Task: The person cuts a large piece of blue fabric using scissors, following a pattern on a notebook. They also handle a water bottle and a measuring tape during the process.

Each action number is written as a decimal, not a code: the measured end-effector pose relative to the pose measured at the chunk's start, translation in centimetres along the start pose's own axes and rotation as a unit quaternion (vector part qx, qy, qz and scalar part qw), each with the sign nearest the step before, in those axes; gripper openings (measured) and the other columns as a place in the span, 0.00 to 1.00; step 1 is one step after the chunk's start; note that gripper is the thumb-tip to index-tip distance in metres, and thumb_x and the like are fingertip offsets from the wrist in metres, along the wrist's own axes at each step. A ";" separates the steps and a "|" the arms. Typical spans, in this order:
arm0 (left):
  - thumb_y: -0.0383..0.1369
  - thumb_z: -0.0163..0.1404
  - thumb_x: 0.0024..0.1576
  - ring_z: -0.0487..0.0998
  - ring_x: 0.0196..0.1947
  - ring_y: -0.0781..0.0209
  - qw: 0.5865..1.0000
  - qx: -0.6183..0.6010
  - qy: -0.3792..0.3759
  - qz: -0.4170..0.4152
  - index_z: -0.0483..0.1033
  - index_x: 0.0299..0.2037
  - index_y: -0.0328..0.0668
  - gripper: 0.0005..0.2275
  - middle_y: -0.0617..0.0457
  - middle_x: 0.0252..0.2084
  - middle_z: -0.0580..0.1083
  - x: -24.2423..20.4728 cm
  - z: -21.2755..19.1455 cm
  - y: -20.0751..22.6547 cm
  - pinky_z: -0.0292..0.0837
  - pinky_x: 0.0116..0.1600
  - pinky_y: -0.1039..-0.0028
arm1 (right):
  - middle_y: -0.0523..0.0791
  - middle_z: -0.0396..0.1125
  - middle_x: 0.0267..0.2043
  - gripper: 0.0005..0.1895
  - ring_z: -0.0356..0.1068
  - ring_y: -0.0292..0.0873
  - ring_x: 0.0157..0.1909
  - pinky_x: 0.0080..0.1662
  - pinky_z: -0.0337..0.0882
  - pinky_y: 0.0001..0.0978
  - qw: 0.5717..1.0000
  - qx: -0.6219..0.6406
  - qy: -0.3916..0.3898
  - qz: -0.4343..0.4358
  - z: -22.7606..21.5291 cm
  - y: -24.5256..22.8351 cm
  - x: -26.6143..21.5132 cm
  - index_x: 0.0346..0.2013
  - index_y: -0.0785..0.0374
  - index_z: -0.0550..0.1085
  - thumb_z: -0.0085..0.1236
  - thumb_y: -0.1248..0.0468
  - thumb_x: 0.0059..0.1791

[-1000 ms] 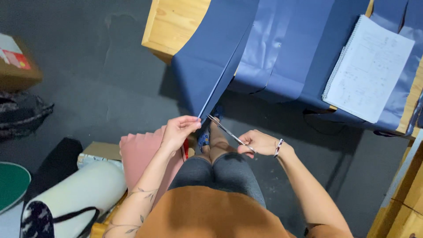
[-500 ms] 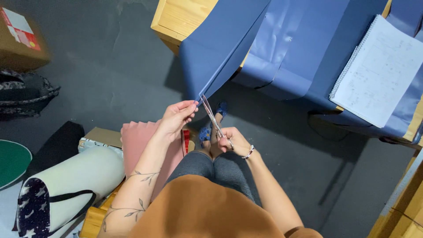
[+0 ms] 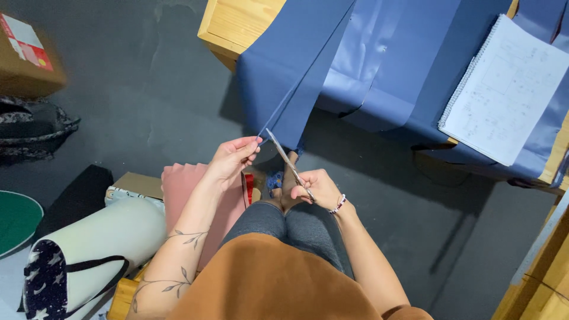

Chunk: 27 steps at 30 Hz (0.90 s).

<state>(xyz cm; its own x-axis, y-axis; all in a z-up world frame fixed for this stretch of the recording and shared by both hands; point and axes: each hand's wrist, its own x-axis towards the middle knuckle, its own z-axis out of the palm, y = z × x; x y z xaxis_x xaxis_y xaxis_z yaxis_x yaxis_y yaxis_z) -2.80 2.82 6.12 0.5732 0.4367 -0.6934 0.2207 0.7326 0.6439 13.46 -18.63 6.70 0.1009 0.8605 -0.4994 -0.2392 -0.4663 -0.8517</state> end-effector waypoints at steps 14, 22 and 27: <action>0.32 0.61 0.56 0.73 0.26 0.77 0.991 0.098 -0.003 0.090 0.82 0.49 0.37 0.12 0.51 0.35 0.82 -3.2 3.0 3.3 0.70 0.35 0.90 | 0.48 0.69 0.15 0.08 0.55 0.33 0.19 0.28 0.53 0.23 0.993 0.022 0.114 -0.032 -3.9 2.5 -3.1 0.28 0.63 0.76 0.60 0.62 0.48; 0.31 0.56 0.61 0.71 0.28 0.72 0.985 -0.003 0.089 0.148 0.78 0.48 0.42 0.08 0.50 0.37 0.78 2.4 2.1 7.0 0.69 0.36 0.86 | 0.48 0.68 0.14 0.33 0.57 0.28 0.16 0.23 0.57 0.15 0.981 0.118 0.148 -0.048 -7.5 2.6 -2.3 0.31 0.65 0.76 0.64 0.35 0.42; 0.33 0.56 0.64 0.77 0.31 0.68 0.921 -0.228 0.140 0.283 0.76 0.48 0.50 0.05 0.57 0.36 0.78 6.7 1.0 14.4 0.77 0.40 0.79 | 0.46 0.69 0.15 0.29 0.56 0.27 0.17 0.22 0.55 0.17 0.981 0.079 0.158 -0.075 -13.0 -0.6 -0.4 0.29 0.63 0.76 0.60 0.37 0.46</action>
<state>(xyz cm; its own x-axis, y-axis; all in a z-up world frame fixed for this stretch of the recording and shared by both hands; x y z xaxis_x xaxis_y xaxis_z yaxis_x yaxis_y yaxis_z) 4.98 15.76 11.05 0.2543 0.8866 -0.3864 -0.4408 0.4619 0.7697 26.08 -21.35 5.33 0.4352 0.7989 -0.4153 -0.3429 -0.2795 -0.8968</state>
